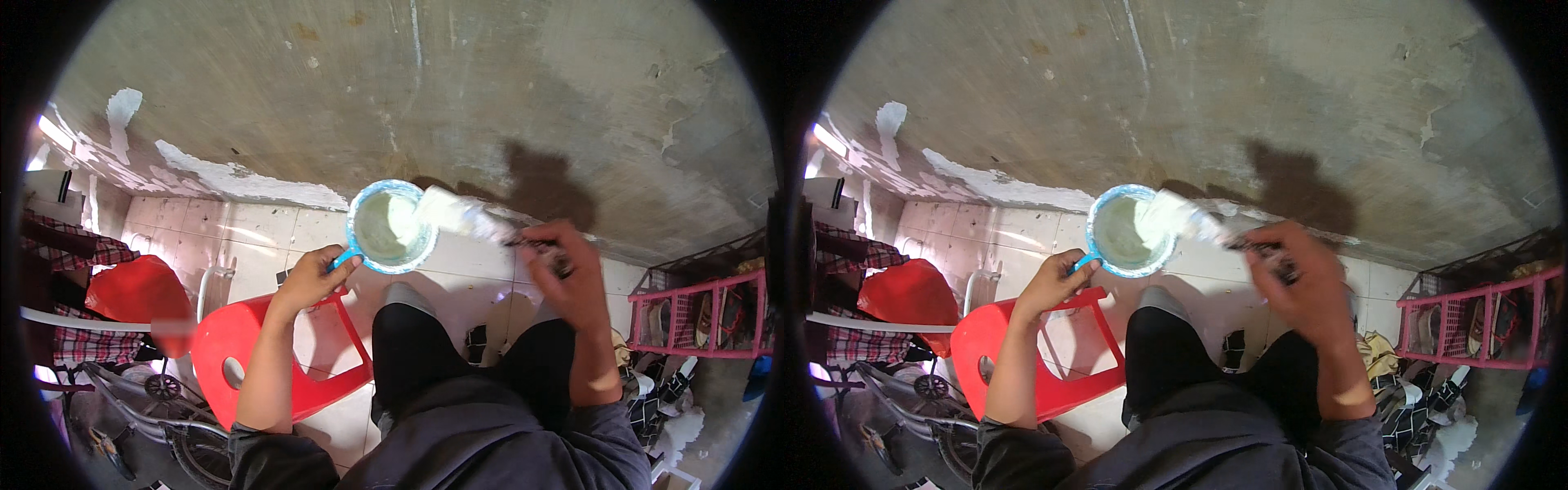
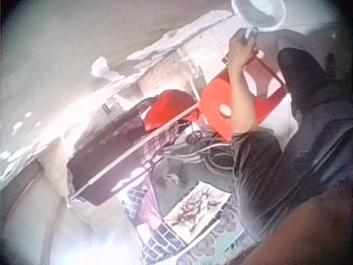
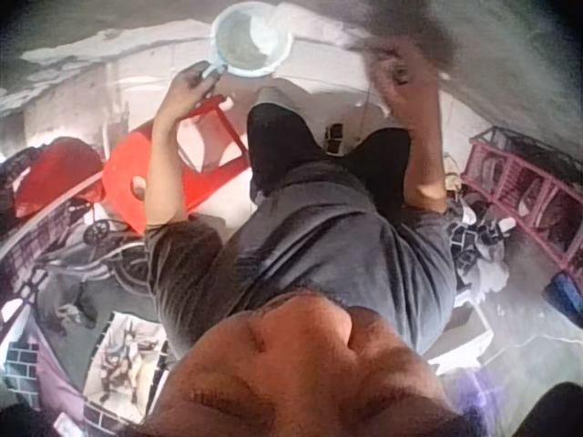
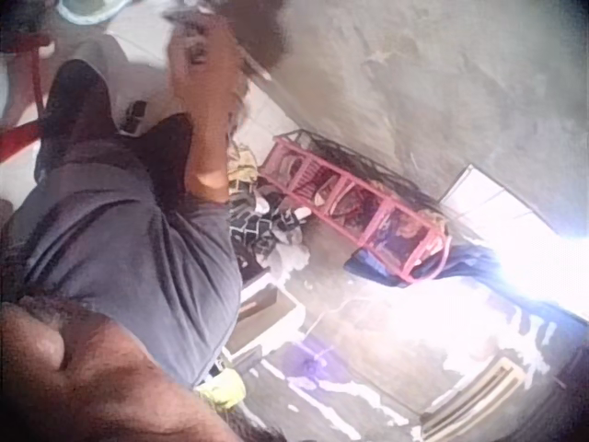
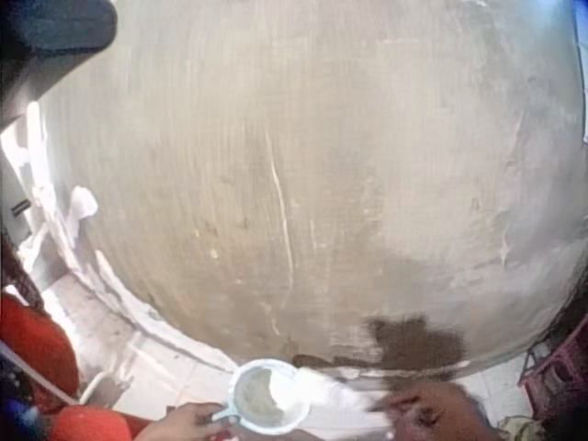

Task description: The person applies a white patching compound to holes and cracks in a concrete wall using a putty knife, repeatedly dipping the tool into a small blue bucket.

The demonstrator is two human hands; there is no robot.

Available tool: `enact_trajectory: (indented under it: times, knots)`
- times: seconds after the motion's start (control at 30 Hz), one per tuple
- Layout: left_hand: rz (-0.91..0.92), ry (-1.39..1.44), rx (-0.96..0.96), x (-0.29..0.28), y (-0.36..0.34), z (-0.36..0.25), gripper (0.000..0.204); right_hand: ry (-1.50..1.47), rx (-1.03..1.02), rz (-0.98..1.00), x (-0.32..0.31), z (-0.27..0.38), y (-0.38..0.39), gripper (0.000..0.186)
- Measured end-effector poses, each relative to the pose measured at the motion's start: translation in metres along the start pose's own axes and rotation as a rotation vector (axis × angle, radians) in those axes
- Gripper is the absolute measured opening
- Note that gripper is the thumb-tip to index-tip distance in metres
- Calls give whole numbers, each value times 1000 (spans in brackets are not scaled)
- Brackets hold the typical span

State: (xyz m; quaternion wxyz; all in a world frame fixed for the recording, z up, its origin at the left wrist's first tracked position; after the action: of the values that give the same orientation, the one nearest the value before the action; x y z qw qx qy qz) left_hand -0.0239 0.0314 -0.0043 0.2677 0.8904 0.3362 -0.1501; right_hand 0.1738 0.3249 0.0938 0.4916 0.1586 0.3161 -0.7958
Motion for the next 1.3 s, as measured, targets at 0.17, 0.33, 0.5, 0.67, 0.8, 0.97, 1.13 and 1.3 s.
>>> enact_trajectory:
  times: [0.17,0.33,0.5,0.67,0.8,0.97,1.13,1.3]
  knots:
    - [-21,-101,90,4,3,-1,37,233,-105,247,76,10,-3,21]
    - [-34,-254,127,3,1,-7,41,390,-179,256,118,-9,-9,20]
    - [-54,-293,164,3,-2,6,44,369,-142,349,136,-7,-3,22]
    - [-61,-277,163,3,-3,6,46,335,-115,357,137,-12,0,21]
    - [-68,-278,205,3,-4,8,47,247,-48,286,133,-12,-1,21]
    - [-69,-294,183,3,-4,8,46,36,67,118,117,-30,2,24]
    - [-67,-308,131,0,-3,9,44,-169,327,106,106,-57,11,24]
    - [-41,-284,134,4,-6,0,43,-473,549,151,101,-73,27,24]
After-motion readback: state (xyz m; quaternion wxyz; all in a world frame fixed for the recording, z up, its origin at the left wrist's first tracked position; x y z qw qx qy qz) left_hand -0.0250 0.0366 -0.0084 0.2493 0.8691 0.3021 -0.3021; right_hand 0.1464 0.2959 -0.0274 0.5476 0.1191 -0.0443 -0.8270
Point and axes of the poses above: each hand's wrist, its own y-axis away from the middle knuckle, its own x-axis out of the palm, z = x × y, the point moved 4 cm from there along -y, towards the middle knuckle, and after that the axes turned 1 degree about z, right-handed, at the moved point
